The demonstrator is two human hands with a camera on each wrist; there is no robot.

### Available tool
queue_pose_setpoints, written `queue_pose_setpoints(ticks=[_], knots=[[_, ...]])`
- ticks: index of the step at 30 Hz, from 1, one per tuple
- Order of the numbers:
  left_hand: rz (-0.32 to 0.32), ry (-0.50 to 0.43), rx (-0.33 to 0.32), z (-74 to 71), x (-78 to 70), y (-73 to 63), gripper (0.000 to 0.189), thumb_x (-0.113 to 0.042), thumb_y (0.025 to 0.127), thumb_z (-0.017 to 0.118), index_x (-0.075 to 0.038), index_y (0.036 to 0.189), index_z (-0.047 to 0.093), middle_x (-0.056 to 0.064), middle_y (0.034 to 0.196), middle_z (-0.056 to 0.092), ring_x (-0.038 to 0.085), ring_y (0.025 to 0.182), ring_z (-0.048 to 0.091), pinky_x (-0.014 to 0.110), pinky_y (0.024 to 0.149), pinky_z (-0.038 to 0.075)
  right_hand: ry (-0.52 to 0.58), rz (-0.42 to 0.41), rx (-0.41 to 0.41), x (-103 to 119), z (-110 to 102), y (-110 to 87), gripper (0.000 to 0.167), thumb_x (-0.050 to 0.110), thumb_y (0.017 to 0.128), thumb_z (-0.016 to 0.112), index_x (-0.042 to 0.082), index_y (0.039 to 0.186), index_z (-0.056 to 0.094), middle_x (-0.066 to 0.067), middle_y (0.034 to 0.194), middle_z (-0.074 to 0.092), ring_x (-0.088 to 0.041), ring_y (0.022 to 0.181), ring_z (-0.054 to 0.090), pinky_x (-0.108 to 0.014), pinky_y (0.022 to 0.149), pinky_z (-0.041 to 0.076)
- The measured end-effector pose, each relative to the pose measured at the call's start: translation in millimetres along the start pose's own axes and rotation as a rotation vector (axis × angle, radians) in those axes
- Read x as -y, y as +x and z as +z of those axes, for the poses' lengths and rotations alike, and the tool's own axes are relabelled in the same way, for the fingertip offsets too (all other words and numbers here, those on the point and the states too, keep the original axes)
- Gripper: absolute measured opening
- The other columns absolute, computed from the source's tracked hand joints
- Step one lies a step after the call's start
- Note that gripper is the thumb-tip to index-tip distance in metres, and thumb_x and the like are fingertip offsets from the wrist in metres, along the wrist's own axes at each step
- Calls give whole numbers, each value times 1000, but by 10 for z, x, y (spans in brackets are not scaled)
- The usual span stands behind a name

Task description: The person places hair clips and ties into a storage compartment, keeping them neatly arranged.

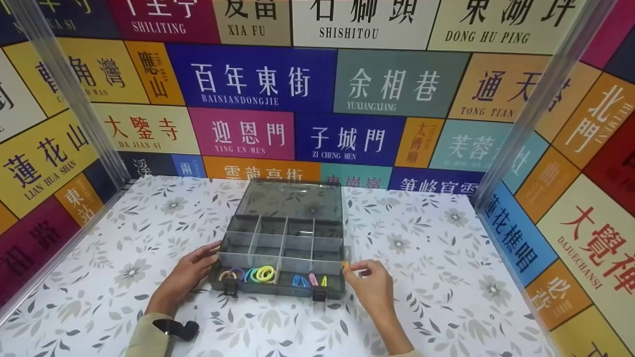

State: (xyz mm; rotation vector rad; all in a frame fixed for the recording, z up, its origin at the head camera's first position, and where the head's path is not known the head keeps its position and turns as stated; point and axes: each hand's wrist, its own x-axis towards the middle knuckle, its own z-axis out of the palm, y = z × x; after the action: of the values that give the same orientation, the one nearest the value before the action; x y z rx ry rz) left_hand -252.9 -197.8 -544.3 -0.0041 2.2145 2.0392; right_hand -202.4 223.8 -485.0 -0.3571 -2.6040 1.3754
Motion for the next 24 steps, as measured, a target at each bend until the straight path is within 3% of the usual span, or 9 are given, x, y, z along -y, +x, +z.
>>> queue_pose_setpoints(ticks=[14,19,24], knots=[[8,-11,6,4,0,-18,47,-27,99,63,-24,144,55,8,150,53,28,138,51,50,116,42,-44,-18,-53,59,274,-152,15,28,81,80,14,84,76,-9,108,67,-21,99,58,-25,76,46],[14,-9,4,3,-6,-22,47,-28,99,64,-23,145,54,8,150,53,28,137,51,49,116,43,-83,-10,-86,72,345,-162,13,27,80,78,14,83,76,-11,105,64,-23,97,57,-28,75,43],[17,-3,2,6,8,-9,46,-26,99,63,-23,144,55,9,150,53,28,137,51,48,116,44,-123,47,-75,66,380,-169,18,31,81,75,14,86,75,-12,109,63,-24,100,57,-32,73,45]])
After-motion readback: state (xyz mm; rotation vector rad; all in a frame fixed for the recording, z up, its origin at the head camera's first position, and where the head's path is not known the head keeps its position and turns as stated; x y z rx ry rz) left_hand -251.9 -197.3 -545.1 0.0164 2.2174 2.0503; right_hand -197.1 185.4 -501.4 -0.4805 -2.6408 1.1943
